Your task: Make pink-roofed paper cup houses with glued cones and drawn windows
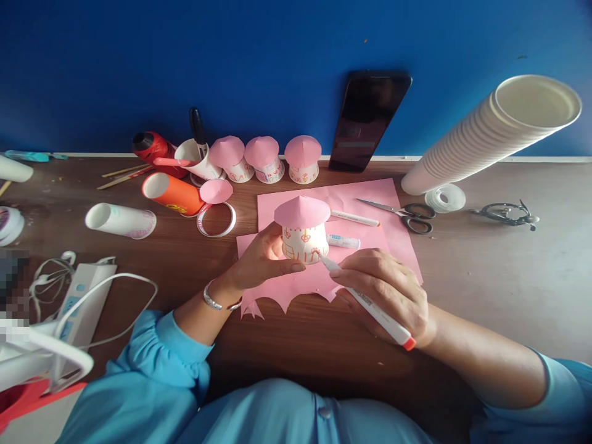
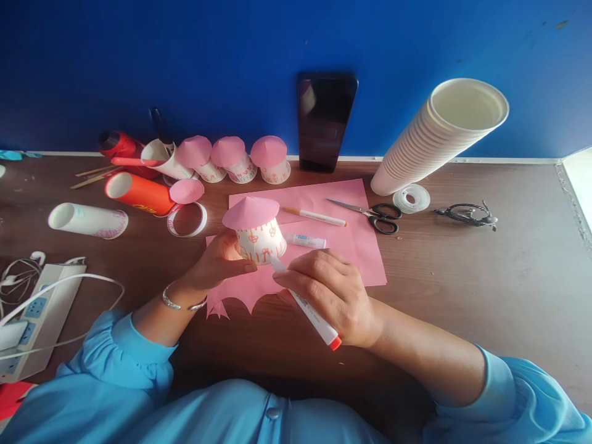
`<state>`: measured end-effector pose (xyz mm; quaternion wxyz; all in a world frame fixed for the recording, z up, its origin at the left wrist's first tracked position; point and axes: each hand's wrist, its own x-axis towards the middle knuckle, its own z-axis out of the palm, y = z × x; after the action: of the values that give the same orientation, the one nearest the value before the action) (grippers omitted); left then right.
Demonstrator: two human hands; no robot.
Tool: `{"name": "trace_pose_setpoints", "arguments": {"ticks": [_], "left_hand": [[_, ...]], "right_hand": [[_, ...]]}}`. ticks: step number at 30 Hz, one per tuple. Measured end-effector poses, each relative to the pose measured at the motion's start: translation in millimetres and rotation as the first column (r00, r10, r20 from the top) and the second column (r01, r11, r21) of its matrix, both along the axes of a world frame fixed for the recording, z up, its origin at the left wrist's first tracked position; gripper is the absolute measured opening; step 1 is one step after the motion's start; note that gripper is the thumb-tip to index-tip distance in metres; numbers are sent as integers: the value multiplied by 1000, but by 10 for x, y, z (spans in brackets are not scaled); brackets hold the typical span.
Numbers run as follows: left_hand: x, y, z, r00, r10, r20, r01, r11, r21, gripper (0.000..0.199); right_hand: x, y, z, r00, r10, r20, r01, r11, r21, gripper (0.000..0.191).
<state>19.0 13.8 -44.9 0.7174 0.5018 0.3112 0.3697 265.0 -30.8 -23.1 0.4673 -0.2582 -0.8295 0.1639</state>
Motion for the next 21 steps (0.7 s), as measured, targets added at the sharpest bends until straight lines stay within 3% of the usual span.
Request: {"name": "trace_pose_setpoints", "arguments": {"ticks": [9, 21], "left_hand": [[24, 5, 5, 1000, 7, 9, -7, 1000, 2, 48], [40, 23, 42, 990, 57, -127, -43, 993, 106, 51]], "right_hand": [[-13, -13, 5, 1000, 19, -7, -19, 1000, -9, 26], [-16, -16, 14, 999, 28, 22, -29, 999, 18, 24]]}}
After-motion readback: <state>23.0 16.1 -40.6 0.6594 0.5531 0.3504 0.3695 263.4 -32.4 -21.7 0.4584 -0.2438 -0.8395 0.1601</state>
